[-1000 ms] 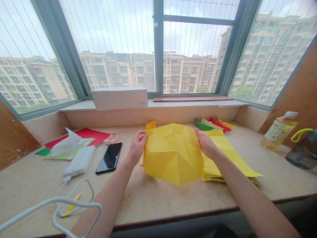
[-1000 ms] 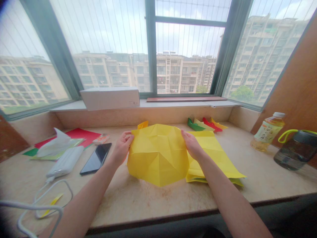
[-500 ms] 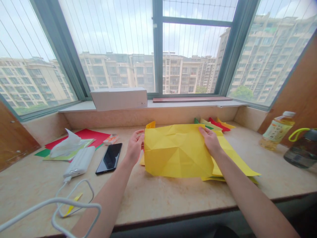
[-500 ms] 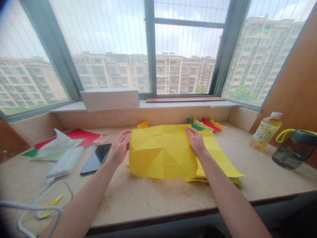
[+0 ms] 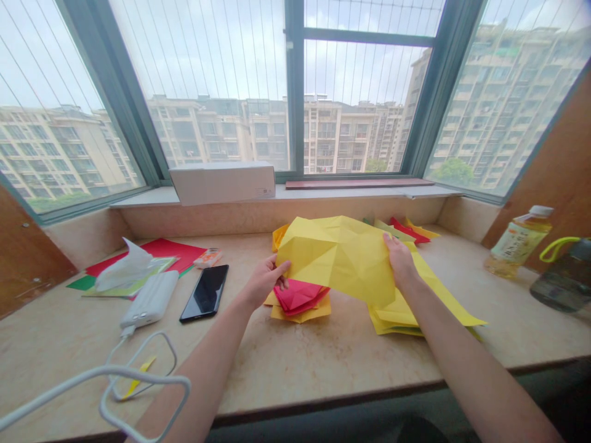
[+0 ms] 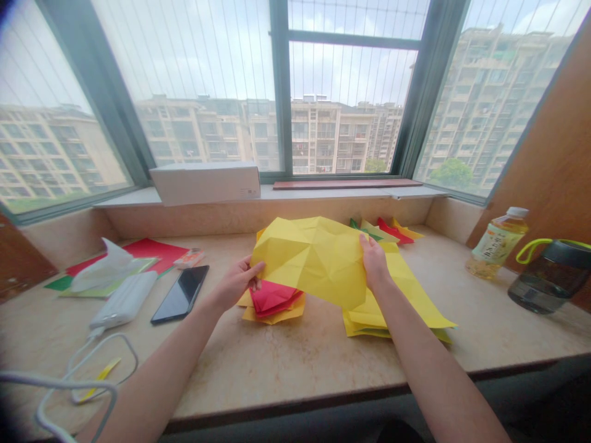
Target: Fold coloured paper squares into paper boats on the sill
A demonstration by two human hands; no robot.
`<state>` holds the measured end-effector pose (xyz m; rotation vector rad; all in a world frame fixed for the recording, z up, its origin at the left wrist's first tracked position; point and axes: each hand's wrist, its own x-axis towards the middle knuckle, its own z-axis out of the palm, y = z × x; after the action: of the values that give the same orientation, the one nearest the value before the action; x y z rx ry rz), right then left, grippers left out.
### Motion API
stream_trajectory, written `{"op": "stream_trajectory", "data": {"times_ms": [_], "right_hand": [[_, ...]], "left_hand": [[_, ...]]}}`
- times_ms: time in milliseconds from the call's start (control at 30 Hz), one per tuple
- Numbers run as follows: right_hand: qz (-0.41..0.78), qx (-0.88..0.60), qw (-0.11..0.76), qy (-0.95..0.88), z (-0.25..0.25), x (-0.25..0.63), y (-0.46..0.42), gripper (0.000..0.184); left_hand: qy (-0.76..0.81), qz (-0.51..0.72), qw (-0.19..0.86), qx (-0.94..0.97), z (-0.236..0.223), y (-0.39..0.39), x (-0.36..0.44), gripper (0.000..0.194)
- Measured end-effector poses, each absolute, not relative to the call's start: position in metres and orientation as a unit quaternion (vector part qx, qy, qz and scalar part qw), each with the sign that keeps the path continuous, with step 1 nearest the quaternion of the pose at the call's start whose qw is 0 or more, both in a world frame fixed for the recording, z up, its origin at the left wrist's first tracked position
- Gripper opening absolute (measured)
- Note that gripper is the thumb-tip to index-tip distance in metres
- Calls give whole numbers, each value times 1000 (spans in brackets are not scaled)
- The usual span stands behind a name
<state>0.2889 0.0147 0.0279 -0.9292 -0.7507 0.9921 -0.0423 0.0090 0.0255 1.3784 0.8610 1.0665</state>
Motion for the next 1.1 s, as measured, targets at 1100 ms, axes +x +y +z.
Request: {"op": "stream_trajectory", "data": {"times_ms": [1100], "right_hand": [[175, -490, 667, -533, 11, 277, 15, 62]], "left_hand": [[436, 498, 447, 602, 23, 14, -47, 40]]}}
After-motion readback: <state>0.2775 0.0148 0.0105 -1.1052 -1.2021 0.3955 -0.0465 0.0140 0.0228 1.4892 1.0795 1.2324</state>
